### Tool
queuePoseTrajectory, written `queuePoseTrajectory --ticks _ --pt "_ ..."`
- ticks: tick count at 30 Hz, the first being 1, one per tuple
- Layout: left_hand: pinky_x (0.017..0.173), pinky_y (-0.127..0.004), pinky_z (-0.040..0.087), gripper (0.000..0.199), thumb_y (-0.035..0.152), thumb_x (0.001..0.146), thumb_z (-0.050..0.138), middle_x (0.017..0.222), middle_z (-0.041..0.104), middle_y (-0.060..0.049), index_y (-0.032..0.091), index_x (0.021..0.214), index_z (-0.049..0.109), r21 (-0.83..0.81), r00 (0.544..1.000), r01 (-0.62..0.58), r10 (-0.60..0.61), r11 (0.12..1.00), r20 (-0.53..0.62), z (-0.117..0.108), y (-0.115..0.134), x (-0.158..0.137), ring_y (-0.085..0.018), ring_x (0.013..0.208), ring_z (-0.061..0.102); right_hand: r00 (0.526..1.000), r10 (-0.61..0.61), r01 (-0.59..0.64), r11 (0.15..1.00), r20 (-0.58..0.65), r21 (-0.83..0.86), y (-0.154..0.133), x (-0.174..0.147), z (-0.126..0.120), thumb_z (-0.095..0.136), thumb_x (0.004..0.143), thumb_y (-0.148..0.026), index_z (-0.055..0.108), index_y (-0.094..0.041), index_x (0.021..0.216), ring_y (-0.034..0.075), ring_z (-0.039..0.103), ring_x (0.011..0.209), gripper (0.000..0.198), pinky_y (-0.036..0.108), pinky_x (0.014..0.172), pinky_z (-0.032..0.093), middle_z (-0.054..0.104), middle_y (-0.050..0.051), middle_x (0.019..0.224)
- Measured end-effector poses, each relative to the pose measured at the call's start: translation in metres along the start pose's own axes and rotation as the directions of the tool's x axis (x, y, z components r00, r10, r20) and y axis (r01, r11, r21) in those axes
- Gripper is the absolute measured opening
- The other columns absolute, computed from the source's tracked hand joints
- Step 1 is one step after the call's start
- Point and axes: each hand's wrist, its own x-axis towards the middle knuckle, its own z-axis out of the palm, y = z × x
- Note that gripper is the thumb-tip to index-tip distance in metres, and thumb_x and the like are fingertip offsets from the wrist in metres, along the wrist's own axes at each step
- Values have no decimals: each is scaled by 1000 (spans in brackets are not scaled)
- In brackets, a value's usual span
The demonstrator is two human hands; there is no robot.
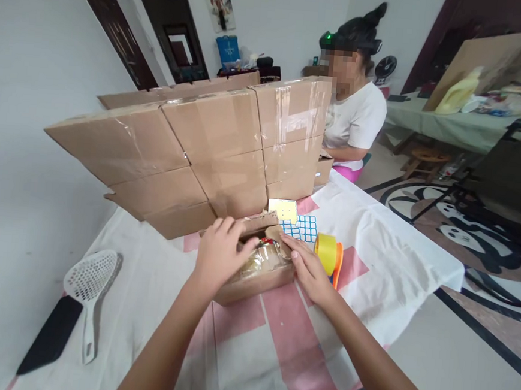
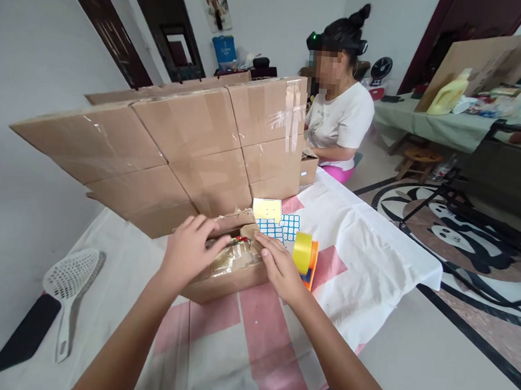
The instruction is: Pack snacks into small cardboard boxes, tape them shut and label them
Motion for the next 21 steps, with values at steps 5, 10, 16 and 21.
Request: queuePoseTrajectory --ticks 5,10,16,21 --pt "81 -44 46 41 60 87 65 102 69 -9 22 102 66 -46 995 -46 50 998 83 12 15 -42 -32 98 61 999 -13 14 999 36 -37 -4 2 -2 37 108 -38 56 -30 146 25 47 144 43 52 121 36 56 6 152" --pt "82 -39 50 37 54 90 63 109 67 -11 20 106 64 -132 984 -179 176 975 -30 16 7 -50 -28 98 64 992 -33 58 976 119 -208 -17 6 -3 40 107 -38 47 -31 153 28 50 142 47 54 118 40 55 5 153" --pt "72 -37 49 36 46 87 69 89 73 -8 22 113 68 15 913 -251 242 968 -328 20 8 -70 -24 76 65 995 35 -18 987 98 -160 -19 14 -3 38 107 -40 54 -28 148 26 49 143 46 52 121 37 57 6 150" --pt "66 -34 43 13 35 91 67 75 72 0 33 103 73 26 891 -368 360 930 -277 32 -1 -94 -18 63 62 985 114 -119 992 129 29 -12 21 -9 50 103 -40 59 -29 143 26 52 140 43 51 120 39 59 6 148"
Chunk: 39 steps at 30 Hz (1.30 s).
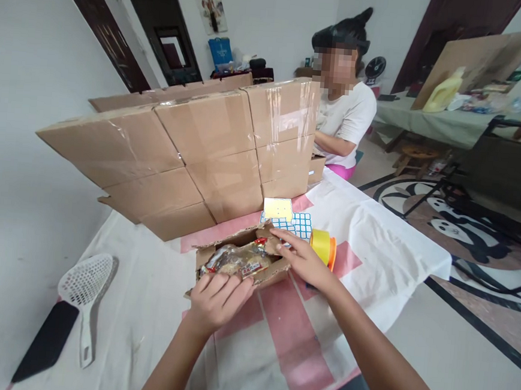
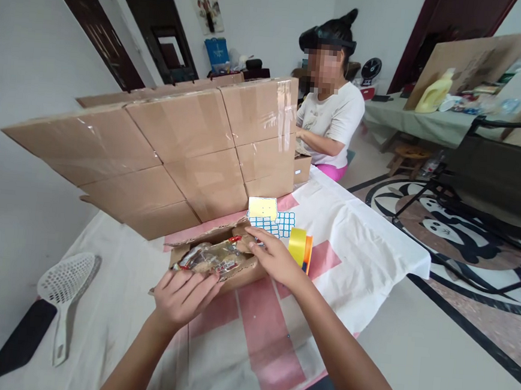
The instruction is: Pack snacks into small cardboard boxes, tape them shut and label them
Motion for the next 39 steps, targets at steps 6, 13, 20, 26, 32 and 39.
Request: queuePoseTrajectory --ticks 6,13,20,26,32,39 --pt "113 -61 31 56 47 95 57 152 53 -13 26 147 51 17 903 422 -421 907 85 -1 -7 35 -40 140 46 991 -73 79 995 114 -57 -5 -1 -12 41 100 -23 42 -33 156 25 48 144 57 54 121 36 51 2 156" --pt "118 -61 33 56 49 101 43 154 52 -12 26 152 47 -111 834 463 -390 879 389 7 -12 22 -37 144 46 784 21 -181 964 -620 -196 16 -55 -17 62 90 -37 52 -23 136 35 54 129 49 61 110 44 59 15 137" --pt "106 -76 32 85 65 77 71 152 48 -26 23 149 52 39 803 459 -434 887 408 13 20 30 -57 137 42 766 475 -376 877 -433 298 65 -64 -19 76 77 -50 50 -22 110 27 70 93 50 43 78 61 69 8 104" --pt "104 -85 17 77 53 80 72 143 53 -34 12 143 56 204 723 465 -503 861 473 3 31 68 -58 131 47 885 327 -189 903 -330 387 64 -62 -16 74 82 -53 57 -17 115 28 73 97 52 42 84 60 75 13 107" --pt "108 -53 41 36 39 94 60 124 67 -17 19 124 66 -104 854 518 -519 849 15 -2 103 37 -33 120 60 753 457 -139 814 -474 565 22 -85 -6 60 88 -69 63 -18 100 26 75 74 52 39 67 62 78 10 85" --pt "82 -31 52 26 34 97 56 90 58 -6 20 83 72 -659 791 563 -556 499 255 10 174 27 -20 90 61 585 579 -304 806 -568 508 -19 -109 18 45 86 -82 67 -23 77 27 72 79 63 37 69 60 73 9 79"
